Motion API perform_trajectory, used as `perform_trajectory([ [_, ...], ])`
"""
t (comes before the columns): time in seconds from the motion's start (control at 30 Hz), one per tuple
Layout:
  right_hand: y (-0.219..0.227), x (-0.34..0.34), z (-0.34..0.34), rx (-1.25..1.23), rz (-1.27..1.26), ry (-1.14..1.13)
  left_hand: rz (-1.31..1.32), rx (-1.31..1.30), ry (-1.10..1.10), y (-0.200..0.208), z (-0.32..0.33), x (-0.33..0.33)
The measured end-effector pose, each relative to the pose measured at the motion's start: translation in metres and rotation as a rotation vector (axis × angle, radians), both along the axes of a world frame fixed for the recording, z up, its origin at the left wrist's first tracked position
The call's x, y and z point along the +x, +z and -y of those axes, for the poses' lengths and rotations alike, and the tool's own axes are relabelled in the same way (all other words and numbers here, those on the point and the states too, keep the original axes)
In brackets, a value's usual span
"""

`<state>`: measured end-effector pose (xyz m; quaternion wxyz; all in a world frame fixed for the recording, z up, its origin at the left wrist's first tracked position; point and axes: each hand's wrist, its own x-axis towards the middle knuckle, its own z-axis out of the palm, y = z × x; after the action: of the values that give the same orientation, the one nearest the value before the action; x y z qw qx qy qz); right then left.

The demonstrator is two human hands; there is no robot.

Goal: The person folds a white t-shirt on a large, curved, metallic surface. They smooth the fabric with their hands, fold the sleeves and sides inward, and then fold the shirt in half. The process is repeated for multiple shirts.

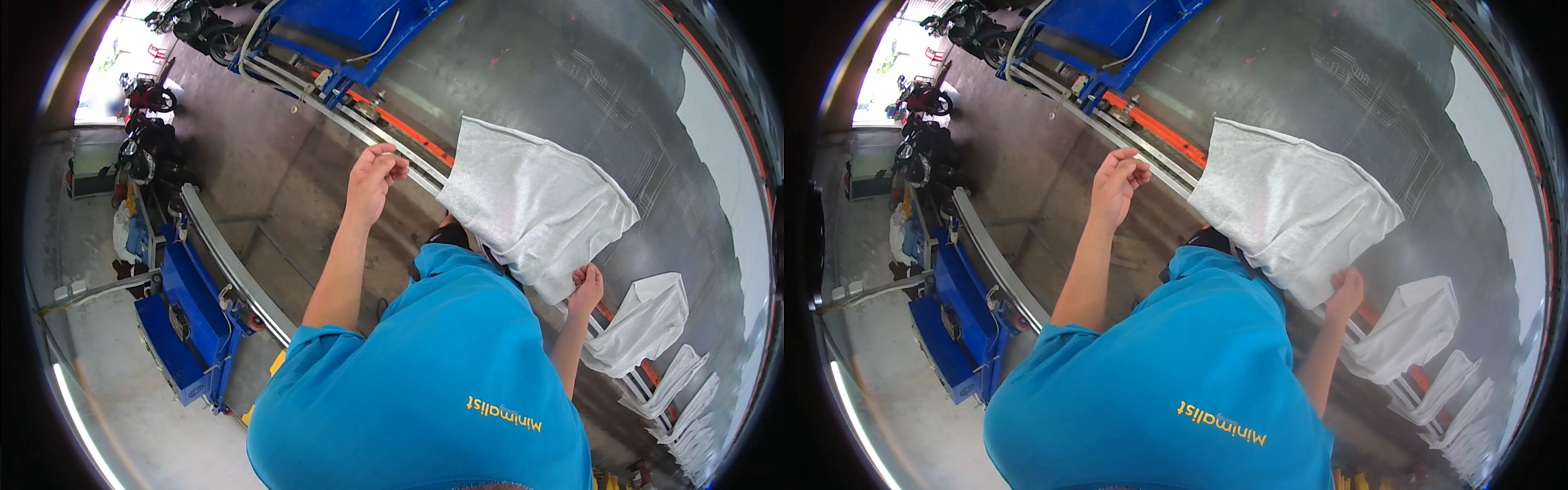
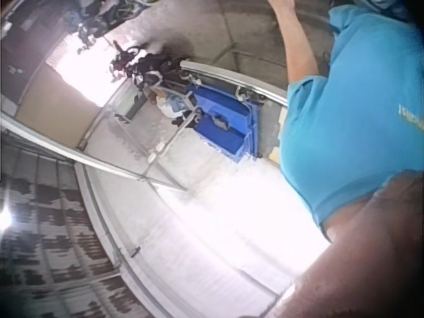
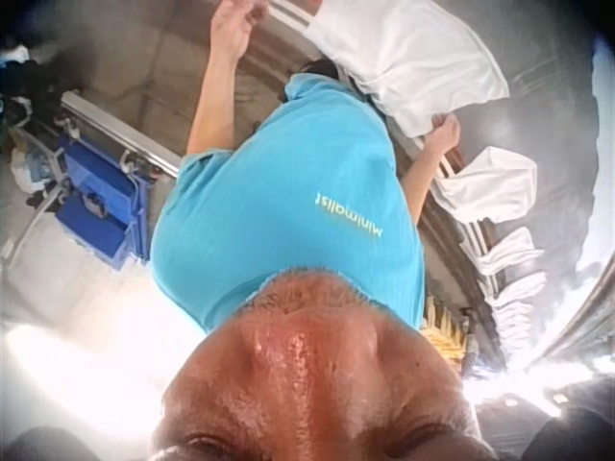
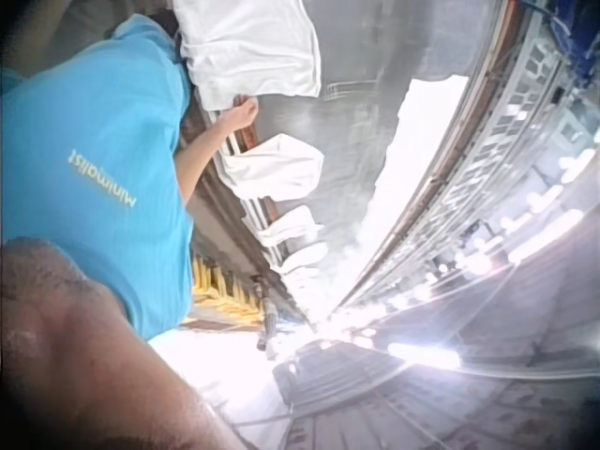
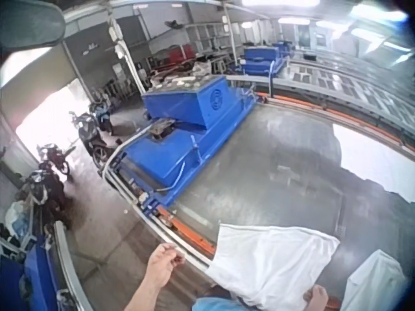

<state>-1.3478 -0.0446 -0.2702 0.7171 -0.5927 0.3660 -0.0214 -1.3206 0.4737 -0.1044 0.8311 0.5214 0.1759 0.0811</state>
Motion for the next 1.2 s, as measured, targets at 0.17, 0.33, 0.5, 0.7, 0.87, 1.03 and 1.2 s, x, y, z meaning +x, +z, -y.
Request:
perform_trajectory([
  [0.17, -0.001, 0.006, -0.001, -0.004, 0.005, 0.049, -0.128, 0.342, 0.076, -0.023, -0.013, 0.016],
  [0.33, 0.003, 0.006, -0.007, -0.038, -0.005, 0.041, -0.269, 0.973, 0.08, -0.052, -0.043, 0.063],
  [0.5, -0.002, 0.002, -0.004, -0.055, 0.022, 0.029, -0.204, 1.815, -0.271, -0.079, -0.069, 0.128],
  [0.7, 0.009, 0.002, -0.014, -0.193, -0.059, 0.043, -0.609, 2.315, -0.912, -0.114, -0.042, 0.178],
  [0.87, 0.008, 0.002, -0.019, -0.275, -0.074, 0.084, -0.558, 2.486, -1.228, -0.113, -0.031, 0.186],
  [1.03, 0.014, 0.008, -0.031, -0.352, -0.132, 0.069, -0.439, 2.485, -1.382, -0.128, -0.021, 0.163],
  [1.2, 0.015, 0.008, -0.031, -0.258, -0.122, 0.039, -0.583, 2.111, -1.199, -0.123, -0.034, 0.16],
])
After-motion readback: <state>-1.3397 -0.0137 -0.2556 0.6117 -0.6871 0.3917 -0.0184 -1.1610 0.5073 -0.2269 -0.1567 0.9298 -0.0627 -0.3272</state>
